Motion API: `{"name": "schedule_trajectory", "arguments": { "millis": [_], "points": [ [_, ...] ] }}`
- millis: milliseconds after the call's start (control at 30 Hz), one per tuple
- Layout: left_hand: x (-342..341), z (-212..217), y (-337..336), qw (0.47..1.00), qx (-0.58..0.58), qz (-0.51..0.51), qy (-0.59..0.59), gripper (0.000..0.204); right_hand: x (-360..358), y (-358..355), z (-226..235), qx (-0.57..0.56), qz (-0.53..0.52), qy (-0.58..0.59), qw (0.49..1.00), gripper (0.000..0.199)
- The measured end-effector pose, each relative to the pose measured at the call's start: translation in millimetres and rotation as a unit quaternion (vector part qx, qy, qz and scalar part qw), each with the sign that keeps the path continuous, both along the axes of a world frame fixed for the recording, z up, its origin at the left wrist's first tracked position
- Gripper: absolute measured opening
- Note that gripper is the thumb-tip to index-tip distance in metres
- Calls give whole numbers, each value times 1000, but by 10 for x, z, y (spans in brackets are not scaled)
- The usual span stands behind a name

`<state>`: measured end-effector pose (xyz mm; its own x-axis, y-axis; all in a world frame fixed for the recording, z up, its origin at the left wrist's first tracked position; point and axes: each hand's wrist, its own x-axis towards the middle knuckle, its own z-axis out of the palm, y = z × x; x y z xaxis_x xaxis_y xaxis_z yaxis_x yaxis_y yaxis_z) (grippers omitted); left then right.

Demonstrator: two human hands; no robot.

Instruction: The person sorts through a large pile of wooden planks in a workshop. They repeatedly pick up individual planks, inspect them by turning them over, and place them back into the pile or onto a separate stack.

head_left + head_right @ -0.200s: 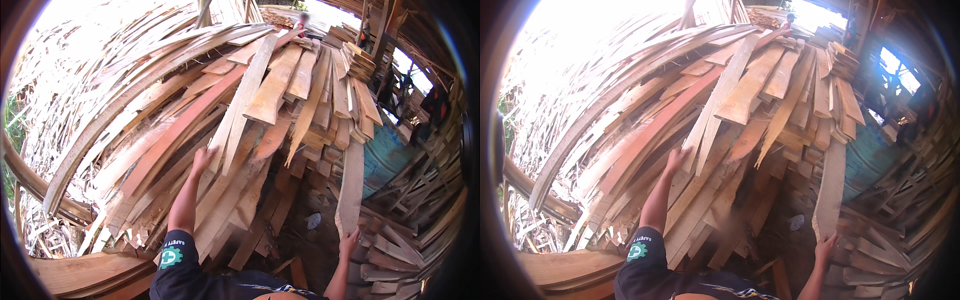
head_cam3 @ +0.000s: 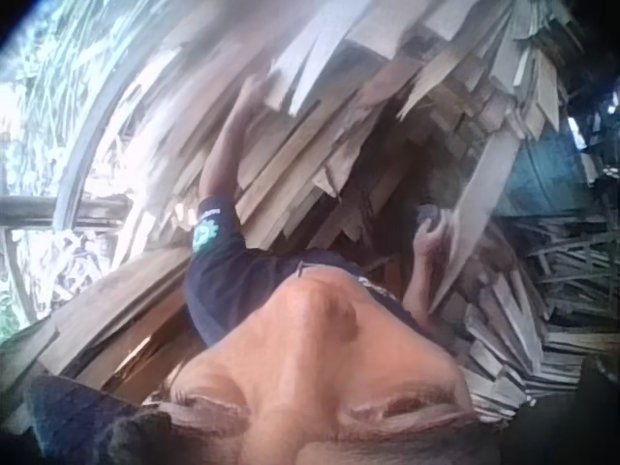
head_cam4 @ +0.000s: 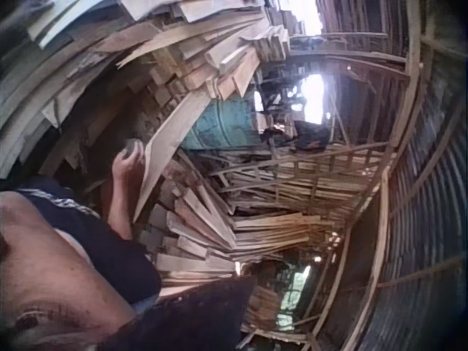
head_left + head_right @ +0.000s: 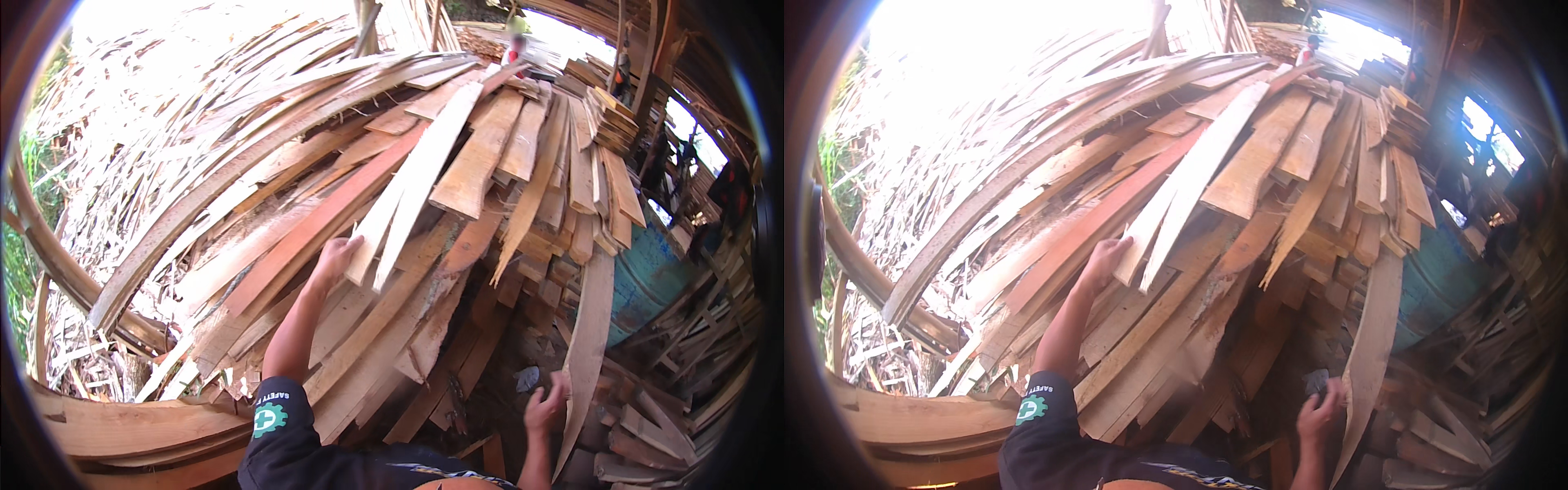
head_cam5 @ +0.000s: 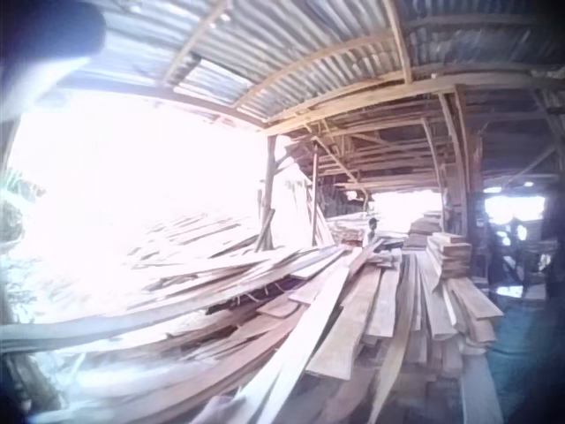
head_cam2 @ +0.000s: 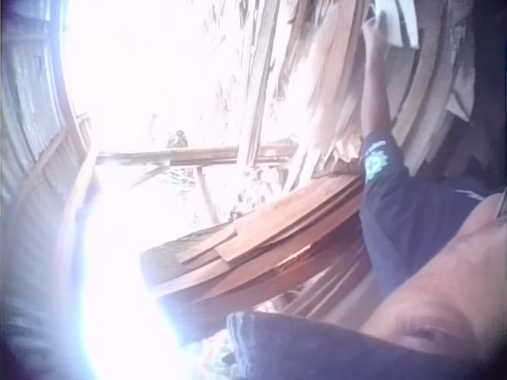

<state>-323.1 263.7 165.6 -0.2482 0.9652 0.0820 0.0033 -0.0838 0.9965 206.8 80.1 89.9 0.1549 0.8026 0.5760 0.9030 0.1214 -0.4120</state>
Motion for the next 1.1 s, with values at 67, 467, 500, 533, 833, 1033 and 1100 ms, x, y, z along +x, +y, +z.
{"name": "schedule_trajectory", "arguments": {
  "millis": [67,467,500,533,833,1033,1100],
  "points": [
    [-31,30,-340,999,-22,26,14,43,-654,9,95,-64,168,33,983,47],
    [393,-256,-2403,991,-89,40,-89,35,-3269,643,337,-335,471,596,557,48],
    [402,-238,-2498,992,-97,48,-63,35,-3269,563,377,-311,474,515,643,46],
    [412,-204,-2575,992,-104,52,-38,34,-3275,493,386,-294,491,519,635,46],
    [438,-120,-2528,993,-28,110,-28,24,-3312,473,915,-270,559,540,568,49],
    [708,22,-2220,992,34,109,-51,24,-3134,593,1168,-248,545,527,603,64],
    [719,16,-2138,994,48,86,-53,24,-3070,521,1152,-180,535,524,638,67]
  ]
}}
